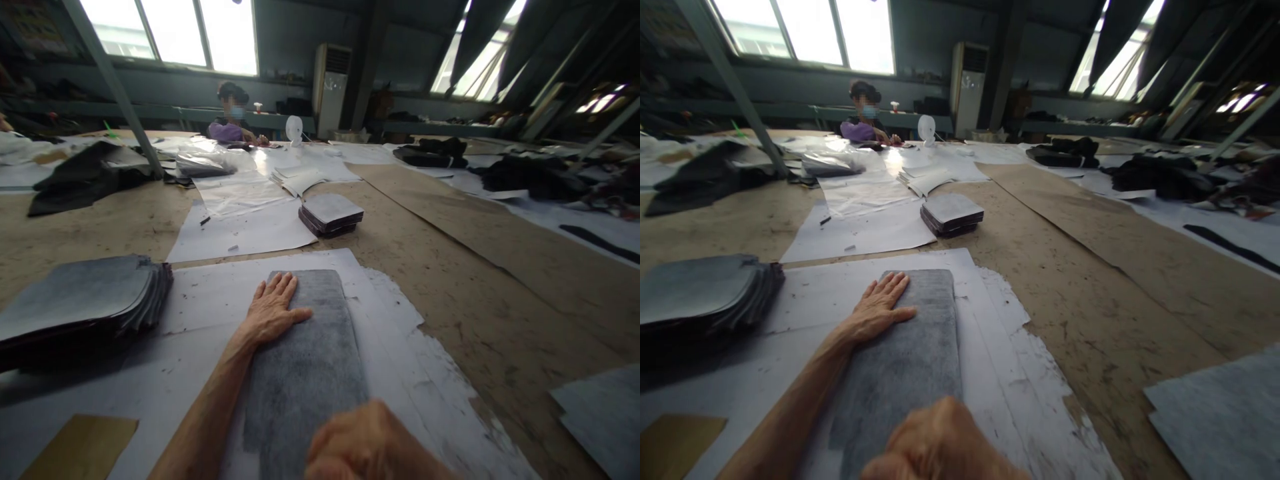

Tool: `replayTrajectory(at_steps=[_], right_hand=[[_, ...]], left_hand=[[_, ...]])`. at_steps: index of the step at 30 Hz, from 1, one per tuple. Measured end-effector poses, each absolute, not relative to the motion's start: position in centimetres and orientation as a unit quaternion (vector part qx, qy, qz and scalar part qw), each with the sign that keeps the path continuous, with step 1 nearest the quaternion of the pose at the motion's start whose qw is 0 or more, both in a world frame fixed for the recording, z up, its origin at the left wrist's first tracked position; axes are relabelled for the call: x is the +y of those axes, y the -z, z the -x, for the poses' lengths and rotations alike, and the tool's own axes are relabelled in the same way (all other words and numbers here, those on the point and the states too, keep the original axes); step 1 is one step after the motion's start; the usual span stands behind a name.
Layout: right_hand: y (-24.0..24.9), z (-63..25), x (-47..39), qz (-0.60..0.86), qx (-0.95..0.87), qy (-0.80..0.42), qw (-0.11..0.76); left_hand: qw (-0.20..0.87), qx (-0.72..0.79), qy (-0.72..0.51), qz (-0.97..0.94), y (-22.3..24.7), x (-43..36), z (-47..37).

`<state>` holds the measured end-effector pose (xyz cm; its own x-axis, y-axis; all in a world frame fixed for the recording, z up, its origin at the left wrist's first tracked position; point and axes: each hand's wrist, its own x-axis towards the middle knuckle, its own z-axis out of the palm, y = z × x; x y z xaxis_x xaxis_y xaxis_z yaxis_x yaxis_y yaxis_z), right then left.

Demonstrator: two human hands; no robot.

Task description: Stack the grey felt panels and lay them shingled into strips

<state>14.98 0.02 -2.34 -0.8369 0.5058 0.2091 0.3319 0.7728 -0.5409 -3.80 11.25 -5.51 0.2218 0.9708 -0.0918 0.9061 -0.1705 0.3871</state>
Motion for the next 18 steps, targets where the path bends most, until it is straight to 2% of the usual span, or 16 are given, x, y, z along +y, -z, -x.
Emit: replayTrajectory(at_steps=[1, 3, 4, 6, 9, 10, 12, 16, 18], right_hand=[[1.3, -14.9, 1.0, 0.323, -0.889, -0.245, 0.214], [0.5, -14.8, 3.2, 0.440, -0.832, -0.118, 0.316], [0.7, -14.7, 4.2, 0.474, -0.817, -0.068, 0.322], [2.2, -14.8, 5.4, 0.498, -0.830, -0.028, 0.251], [4.3, -15.5, 4.9, 0.467, -0.877, -0.061, 0.098], [4.4, -15.8, 4.5, 0.455, -0.885, -0.066, 0.072], [3.6, -16.2, 4.3, 0.453, -0.887, -0.061, 0.070], [2.2, -15.3, 6.1, 0.510, -0.843, -0.004, 0.170], [3.0, -14.5, 7.1, 0.472, -0.869, -0.003, 0.150]], left_hand=[[0.175, 0.617, -0.090, -0.762, 5.6, 11.2, 3.8], [0.160, 0.614, -0.094, -0.767, 5.7, 11.0, 3.8], [0.153, 0.612, -0.096, -0.770, 5.8, 10.9, 3.8], [0.142, 0.607, -0.100, -0.775, 5.8, 10.8, 3.8], [0.134, 0.603, -0.109, -0.779, 5.8, 10.7, 3.7], [0.134, 0.602, -0.112, -0.779, 5.9, 10.6, 3.7], [0.139, 0.598, -0.122, -0.780, 5.9, 10.6, 3.7], [0.163, 0.592, -0.150, -0.775, 5.9, 10.5, 3.7], [0.183, 0.589, -0.169, -0.769, 5.9, 10.5, 3.8]])
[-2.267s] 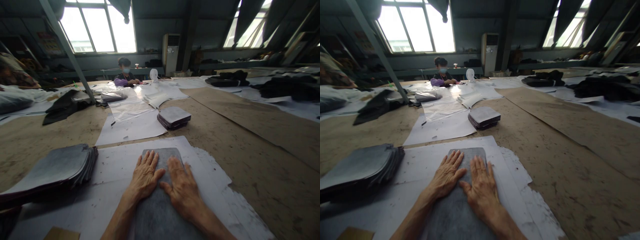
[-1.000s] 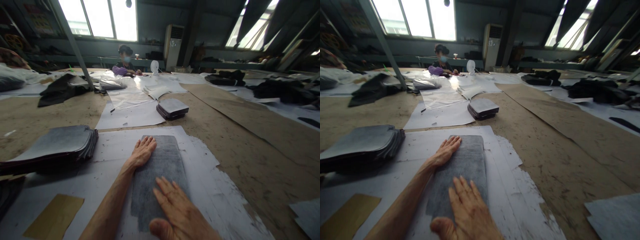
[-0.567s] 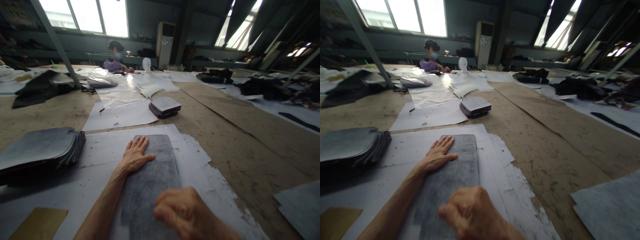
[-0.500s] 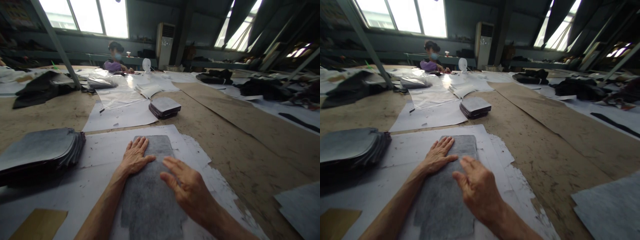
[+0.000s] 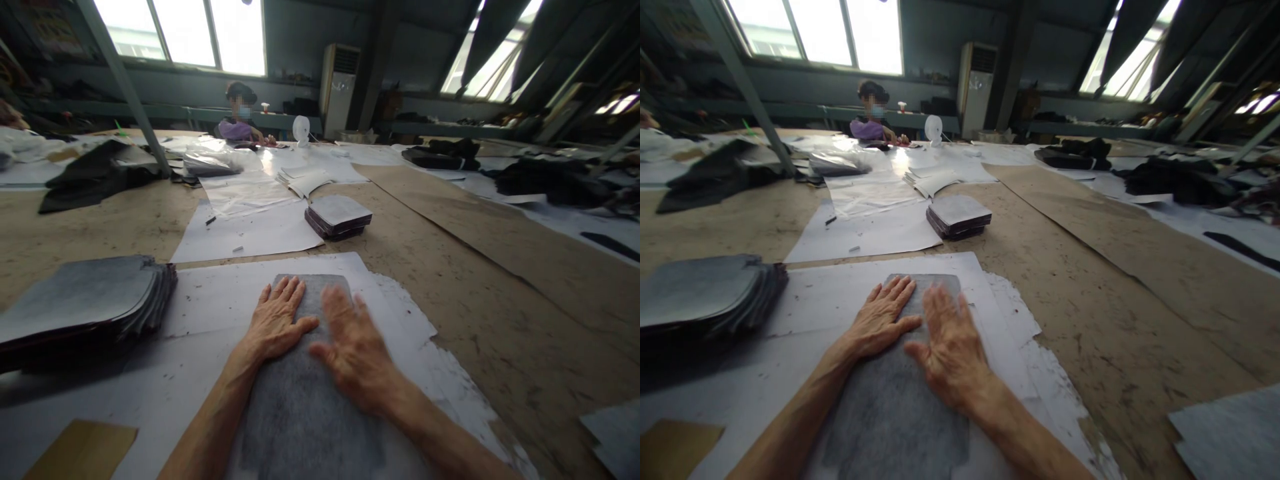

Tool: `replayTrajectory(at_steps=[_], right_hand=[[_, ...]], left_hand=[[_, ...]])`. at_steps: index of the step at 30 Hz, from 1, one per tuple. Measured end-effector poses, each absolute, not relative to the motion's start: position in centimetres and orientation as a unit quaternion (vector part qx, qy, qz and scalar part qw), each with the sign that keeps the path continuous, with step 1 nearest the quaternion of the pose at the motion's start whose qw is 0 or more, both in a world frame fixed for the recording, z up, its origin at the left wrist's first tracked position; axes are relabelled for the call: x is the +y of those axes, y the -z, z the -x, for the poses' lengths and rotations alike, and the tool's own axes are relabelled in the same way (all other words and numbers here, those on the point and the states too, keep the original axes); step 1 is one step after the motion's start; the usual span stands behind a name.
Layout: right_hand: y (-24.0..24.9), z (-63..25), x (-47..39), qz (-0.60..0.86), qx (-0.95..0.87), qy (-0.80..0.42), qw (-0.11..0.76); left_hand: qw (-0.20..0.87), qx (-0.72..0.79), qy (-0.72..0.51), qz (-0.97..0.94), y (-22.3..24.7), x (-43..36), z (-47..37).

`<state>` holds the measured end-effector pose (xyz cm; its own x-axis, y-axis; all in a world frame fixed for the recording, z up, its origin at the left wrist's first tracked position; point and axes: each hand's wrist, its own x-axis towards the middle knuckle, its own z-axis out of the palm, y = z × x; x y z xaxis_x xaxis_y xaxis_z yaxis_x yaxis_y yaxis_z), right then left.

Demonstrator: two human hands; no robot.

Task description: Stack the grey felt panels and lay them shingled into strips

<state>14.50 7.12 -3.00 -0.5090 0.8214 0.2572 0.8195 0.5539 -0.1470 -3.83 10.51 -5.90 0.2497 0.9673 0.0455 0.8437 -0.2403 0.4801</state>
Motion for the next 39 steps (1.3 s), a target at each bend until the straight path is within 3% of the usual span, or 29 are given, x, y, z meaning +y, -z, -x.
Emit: replayTrajectory(at_steps=[4, 14, 20, 28, 39], right_hand=[[5.4, -13.8, 7.7, 0.436, -0.896, -0.028, 0.076], [5.6, -13.6, 7.3, 0.462, -0.879, -0.051, 0.105], [5.5, -13.7, 6.9, 0.455, -0.875, -0.081, 0.145], [5.3, -15.0, 7.9, 0.489, -0.829, -0.108, 0.250], [4.2, -16.4, 10.3, 0.528, -0.808, -0.086, 0.247]], left_hand=[[0.244, 0.577, -0.229, -0.745, 6.0, 10.8, 4.5], [0.335, 0.585, -0.470, -0.570, 6.8, 11.3, 5.2], [0.361, 0.593, -0.437, -0.572, 5.5, 10.2, 6.1], [0.244, 0.631, -0.366, -0.639, 5.5, 5.8, 5.3], [0.209, 0.649, -0.329, -0.653, 5.5, 6.6, 5.1]])
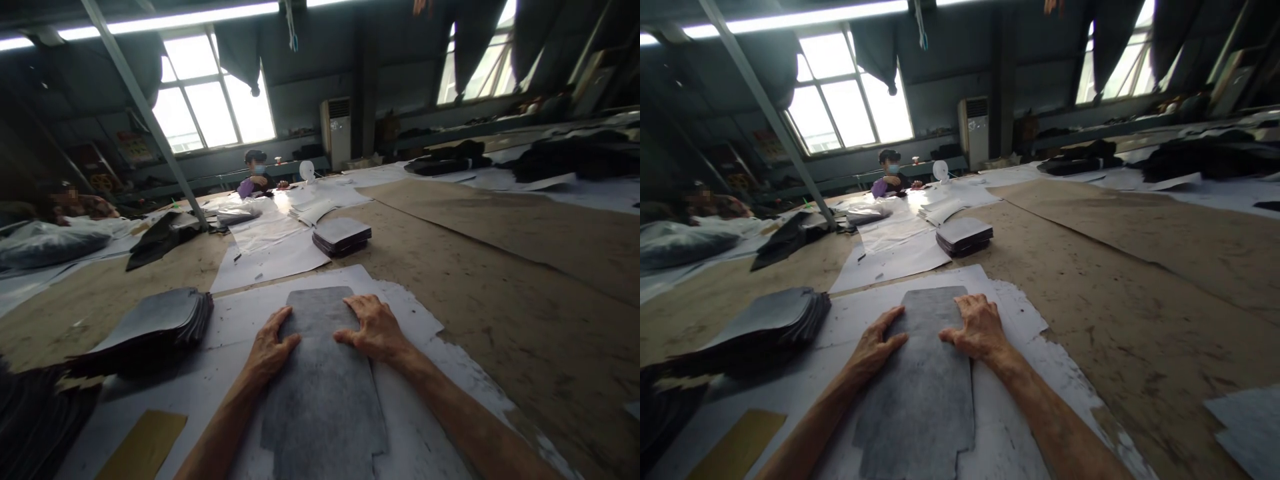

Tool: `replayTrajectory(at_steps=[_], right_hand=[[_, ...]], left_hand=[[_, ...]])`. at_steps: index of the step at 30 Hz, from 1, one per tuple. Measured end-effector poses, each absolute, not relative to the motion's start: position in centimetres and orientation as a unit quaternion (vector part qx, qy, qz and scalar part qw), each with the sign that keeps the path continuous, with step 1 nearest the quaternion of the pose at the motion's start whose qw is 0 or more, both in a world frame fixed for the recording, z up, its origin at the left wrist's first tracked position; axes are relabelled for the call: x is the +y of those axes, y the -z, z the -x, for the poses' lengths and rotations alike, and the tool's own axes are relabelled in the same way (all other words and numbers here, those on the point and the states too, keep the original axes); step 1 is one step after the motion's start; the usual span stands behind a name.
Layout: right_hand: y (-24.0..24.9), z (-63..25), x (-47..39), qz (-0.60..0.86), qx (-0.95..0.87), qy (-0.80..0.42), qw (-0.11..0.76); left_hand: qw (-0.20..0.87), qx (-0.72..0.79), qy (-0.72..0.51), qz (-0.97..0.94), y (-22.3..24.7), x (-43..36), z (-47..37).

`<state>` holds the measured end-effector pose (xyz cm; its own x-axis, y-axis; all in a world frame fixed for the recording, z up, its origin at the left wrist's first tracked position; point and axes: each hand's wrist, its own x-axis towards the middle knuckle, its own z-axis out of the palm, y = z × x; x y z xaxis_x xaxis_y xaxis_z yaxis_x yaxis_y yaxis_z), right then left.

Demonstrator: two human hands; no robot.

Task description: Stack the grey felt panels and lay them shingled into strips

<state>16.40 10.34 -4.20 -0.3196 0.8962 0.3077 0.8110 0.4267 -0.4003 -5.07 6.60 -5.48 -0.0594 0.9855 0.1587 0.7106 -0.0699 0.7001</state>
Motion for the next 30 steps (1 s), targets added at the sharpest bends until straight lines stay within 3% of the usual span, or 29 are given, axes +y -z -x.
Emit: replayTrajectory(at_steps=[30], right_hand=[[3.79, -15.63, 10.32, 0.579, -0.765, -0.123, 0.255]], left_hand=[[0.215, 0.647, -0.345, -0.645, 5.76, 6.81, 4.88]])
